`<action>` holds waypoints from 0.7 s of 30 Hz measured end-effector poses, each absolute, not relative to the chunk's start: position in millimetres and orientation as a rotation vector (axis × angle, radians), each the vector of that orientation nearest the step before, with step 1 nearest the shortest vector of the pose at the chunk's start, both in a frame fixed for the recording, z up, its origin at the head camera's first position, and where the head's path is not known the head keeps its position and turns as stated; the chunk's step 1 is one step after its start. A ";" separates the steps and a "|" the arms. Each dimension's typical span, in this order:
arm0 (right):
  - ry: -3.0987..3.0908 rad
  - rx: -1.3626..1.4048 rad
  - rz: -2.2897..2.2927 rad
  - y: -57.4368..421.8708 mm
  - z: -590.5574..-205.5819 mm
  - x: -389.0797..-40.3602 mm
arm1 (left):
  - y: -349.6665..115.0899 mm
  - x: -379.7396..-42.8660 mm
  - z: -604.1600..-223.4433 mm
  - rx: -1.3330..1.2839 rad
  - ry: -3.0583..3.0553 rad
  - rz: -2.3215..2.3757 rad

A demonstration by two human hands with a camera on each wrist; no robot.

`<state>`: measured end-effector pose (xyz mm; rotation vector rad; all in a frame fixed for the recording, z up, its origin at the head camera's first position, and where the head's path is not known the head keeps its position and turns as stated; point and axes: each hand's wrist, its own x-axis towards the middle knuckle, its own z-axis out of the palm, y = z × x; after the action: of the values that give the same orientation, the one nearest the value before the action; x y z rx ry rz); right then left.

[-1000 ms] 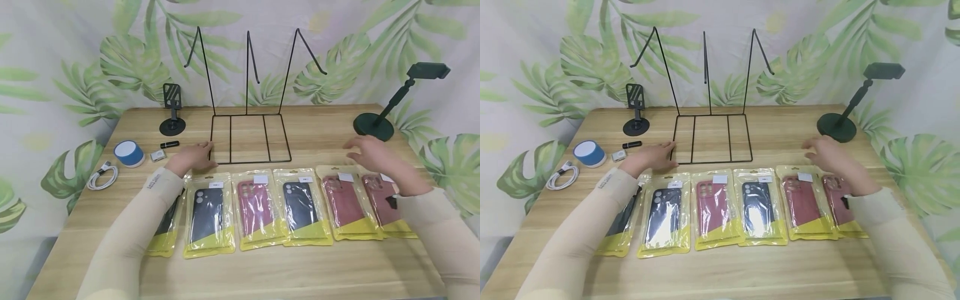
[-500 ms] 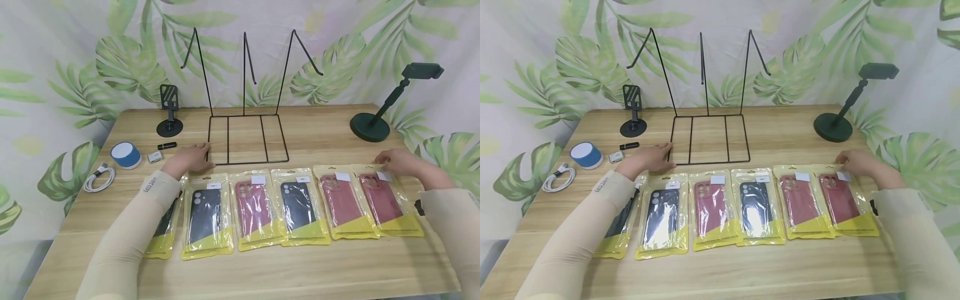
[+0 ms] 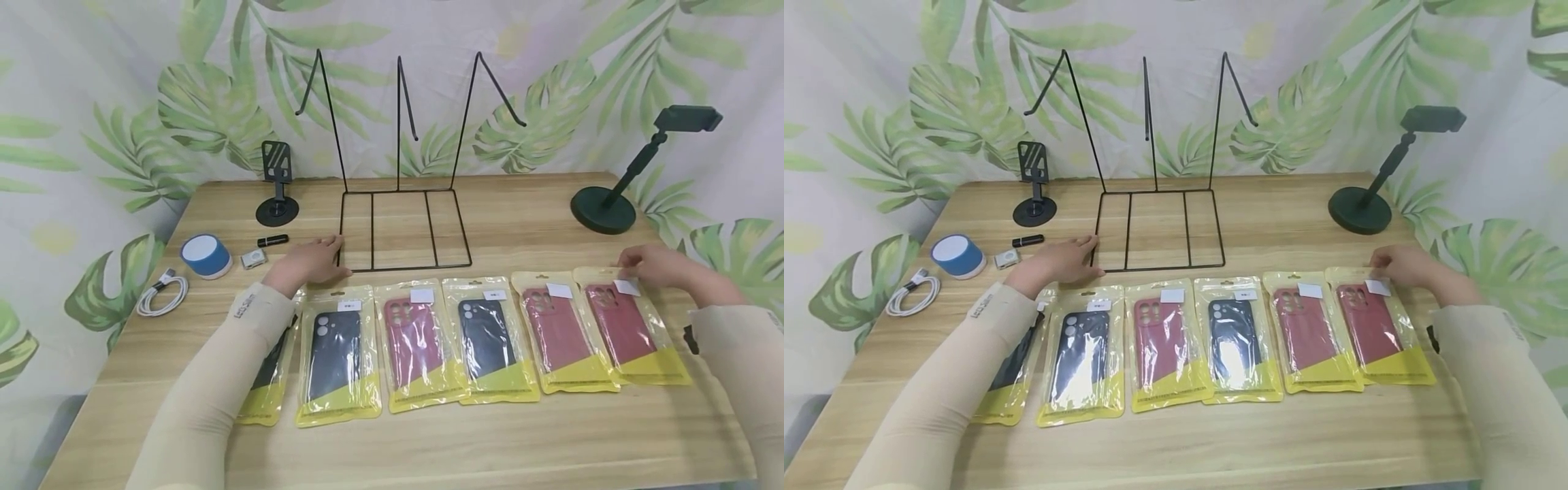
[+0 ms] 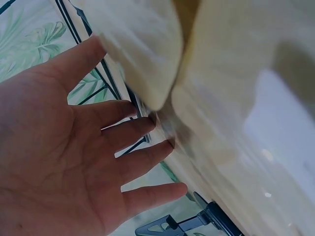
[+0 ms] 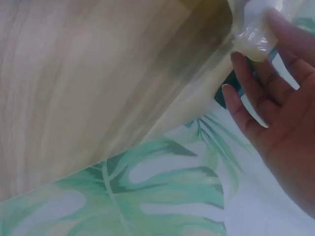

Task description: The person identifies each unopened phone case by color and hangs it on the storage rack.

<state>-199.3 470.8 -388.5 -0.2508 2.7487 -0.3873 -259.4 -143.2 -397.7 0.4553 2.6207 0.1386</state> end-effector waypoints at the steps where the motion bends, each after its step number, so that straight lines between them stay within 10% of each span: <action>1: 2.764 -0.244 -0.387 471.2 -386.1 -198.5 | -143.5 -259.2 -397.6 0.456 2.622 0.140; 21: 3.266 -0.458 -0.896 434.1 -317.1 -157.5 | -142.4 -255.0 -393.7 0.468 2.632 0.159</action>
<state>-157.5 434.1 -317.1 -0.4581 3.2660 -0.8959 -255.0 -142.4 -393.7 0.4677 2.6322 0.1594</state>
